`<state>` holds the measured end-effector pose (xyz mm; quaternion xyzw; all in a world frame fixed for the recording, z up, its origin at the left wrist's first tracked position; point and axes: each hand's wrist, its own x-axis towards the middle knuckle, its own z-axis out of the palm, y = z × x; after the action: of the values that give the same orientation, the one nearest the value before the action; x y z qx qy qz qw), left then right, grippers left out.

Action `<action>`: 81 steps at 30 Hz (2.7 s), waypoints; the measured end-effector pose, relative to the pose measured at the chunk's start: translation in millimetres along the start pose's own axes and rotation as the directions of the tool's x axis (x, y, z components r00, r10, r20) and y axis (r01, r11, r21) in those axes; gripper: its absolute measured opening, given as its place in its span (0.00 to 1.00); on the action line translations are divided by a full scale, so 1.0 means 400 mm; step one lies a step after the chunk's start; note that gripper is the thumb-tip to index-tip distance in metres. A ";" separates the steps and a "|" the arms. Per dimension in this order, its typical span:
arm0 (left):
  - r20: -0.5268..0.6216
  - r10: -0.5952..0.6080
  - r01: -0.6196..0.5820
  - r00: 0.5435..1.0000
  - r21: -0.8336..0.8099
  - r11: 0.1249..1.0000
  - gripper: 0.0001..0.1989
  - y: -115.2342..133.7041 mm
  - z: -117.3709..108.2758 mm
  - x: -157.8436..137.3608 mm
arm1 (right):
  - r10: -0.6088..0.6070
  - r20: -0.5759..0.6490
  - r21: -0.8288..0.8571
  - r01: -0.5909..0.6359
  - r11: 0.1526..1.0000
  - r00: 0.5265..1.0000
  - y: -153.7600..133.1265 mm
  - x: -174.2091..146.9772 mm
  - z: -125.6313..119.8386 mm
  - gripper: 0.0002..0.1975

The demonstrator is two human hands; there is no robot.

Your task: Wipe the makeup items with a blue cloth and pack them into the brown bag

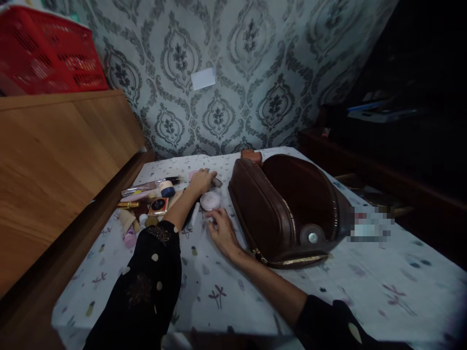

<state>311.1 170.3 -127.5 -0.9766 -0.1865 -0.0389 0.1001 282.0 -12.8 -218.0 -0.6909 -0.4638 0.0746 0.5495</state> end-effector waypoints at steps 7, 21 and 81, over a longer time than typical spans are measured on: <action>-0.083 0.055 -0.055 0.995 0.011 0.998 0.17 0.020 -0.007 -0.071 | 0.022 -0.078 0.021 -0.021 1.000 0.997 0.010 -0.002 0.009 0.14; -0.189 0.166 -0.177 0.968 -0.042 0.983 0.14 0.076 0.007 -0.149 | 0.112 -0.078 0.072 -0.106 0.992 0.991 -0.025 -0.002 -0.002 0.14; -0.362 -0.122 -0.202 0.924 -0.733 0.649 0.11 0.031 0.029 -0.415 | -0.049 -0.033 0.108 0.052 0.993 0.998 -0.005 0.005 -0.007 0.25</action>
<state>162.0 102.1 -159.8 -0.9049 -0.1079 -0.2993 -0.2827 283.7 -13.4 -214.4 -0.6490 -0.4681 0.0753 0.5950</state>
